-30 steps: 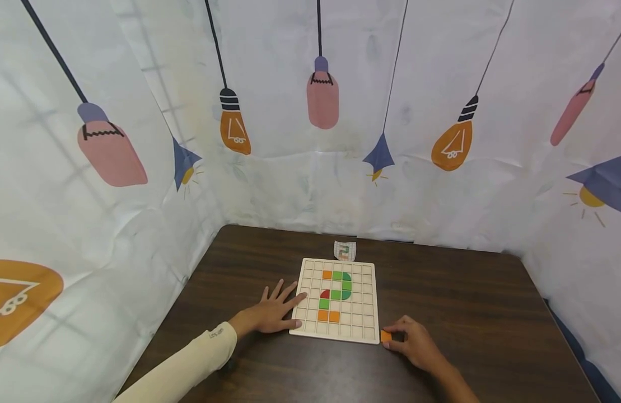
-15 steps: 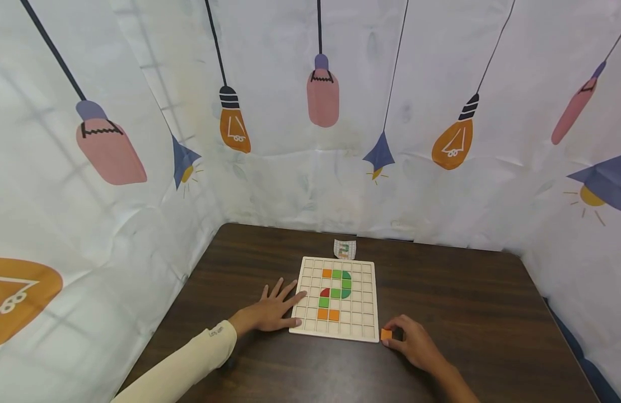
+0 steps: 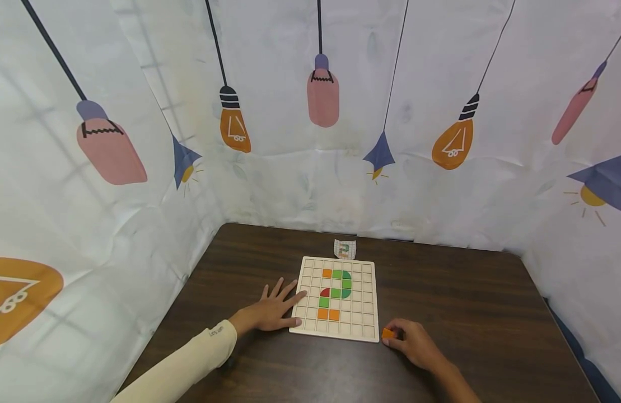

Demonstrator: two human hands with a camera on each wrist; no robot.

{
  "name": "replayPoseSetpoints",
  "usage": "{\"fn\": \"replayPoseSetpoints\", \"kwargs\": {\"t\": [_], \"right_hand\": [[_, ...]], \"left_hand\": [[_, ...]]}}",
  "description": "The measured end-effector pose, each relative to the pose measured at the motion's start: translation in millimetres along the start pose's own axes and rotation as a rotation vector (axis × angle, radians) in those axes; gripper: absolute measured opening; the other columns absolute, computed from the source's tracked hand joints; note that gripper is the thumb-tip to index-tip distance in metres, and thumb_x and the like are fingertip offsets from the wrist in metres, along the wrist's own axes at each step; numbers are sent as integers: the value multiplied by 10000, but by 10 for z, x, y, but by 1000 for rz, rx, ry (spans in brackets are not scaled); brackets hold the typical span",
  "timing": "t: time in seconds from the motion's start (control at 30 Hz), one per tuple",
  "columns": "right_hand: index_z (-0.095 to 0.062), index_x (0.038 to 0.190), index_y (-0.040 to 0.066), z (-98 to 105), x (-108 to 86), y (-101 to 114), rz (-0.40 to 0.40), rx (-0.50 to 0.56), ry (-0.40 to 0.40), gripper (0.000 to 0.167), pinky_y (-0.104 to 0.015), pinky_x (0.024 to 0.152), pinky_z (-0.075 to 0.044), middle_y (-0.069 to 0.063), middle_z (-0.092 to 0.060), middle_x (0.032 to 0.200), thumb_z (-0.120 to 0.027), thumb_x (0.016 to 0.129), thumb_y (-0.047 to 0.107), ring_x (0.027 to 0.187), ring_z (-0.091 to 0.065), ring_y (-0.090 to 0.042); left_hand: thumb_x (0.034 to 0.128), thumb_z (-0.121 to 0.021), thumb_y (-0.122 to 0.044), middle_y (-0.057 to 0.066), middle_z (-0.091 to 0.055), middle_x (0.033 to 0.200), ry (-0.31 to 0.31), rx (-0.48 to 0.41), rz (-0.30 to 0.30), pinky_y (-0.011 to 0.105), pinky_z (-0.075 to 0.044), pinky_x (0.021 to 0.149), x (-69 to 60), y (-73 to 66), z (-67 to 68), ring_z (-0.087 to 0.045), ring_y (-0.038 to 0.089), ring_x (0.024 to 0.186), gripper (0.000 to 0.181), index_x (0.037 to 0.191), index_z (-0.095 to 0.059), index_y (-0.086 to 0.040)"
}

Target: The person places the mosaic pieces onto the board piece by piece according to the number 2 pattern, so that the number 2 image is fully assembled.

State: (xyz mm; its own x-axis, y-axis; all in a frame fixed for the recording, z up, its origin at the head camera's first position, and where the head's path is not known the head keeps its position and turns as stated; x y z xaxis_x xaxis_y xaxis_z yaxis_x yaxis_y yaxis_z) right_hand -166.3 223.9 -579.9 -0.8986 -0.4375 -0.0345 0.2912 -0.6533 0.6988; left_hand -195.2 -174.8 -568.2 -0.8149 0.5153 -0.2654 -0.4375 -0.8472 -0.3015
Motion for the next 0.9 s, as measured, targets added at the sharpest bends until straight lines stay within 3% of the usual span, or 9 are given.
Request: {"fn": "replayPoseSetpoints", "kwargs": {"t": [0.33, 0.67, 0.9], "right_hand": [[-679, 1248, 155, 18, 29, 30, -47, 28, 20, 386, -229, 578, -432, 52, -632, 906, -764, 899, 298, 715, -510, -20], [-692, 1224, 149, -14, 96, 95, 22, 60, -21, 349, -230, 636, -472, 17, -699, 1053, -746, 917, 306, 827, -548, -3], [-698, 1114, 120, -105, 173, 170, 31, 138, -30, 297, -230, 618, -476, 49, -644, 914, -777, 892, 301, 759, -536, -20]], "left_hand": [[973, -396, -716, 93, -73, 1701, 9, 0, 9, 756, -102, 1133, 8, 10, -4, -11, 486, 1535, 791, 1624, -167, -328], [973, -394, -717, 90, -67, 1702, 7, 3, 10, 757, -99, 1133, 7, 8, -8, -10, 492, 1532, 793, 1625, -166, -327], [978, -398, -707, 81, -52, 1704, 13, -3, 17, 755, -85, 1137, 4, 0, -8, 7, 481, 1536, 785, 1625, -159, -332]]}}
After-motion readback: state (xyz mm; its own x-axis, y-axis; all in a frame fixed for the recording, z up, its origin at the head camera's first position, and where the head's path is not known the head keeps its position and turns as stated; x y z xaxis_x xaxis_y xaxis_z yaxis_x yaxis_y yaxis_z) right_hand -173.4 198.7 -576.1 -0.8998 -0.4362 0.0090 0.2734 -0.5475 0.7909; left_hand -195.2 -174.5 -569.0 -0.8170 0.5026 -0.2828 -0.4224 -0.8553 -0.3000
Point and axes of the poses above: each hand's wrist, its own x-axis towards the middle knuckle, its own z-axis out of the back of the hand, y = z × x, the point moved 2 cm from there along x, towards the middle knuckle
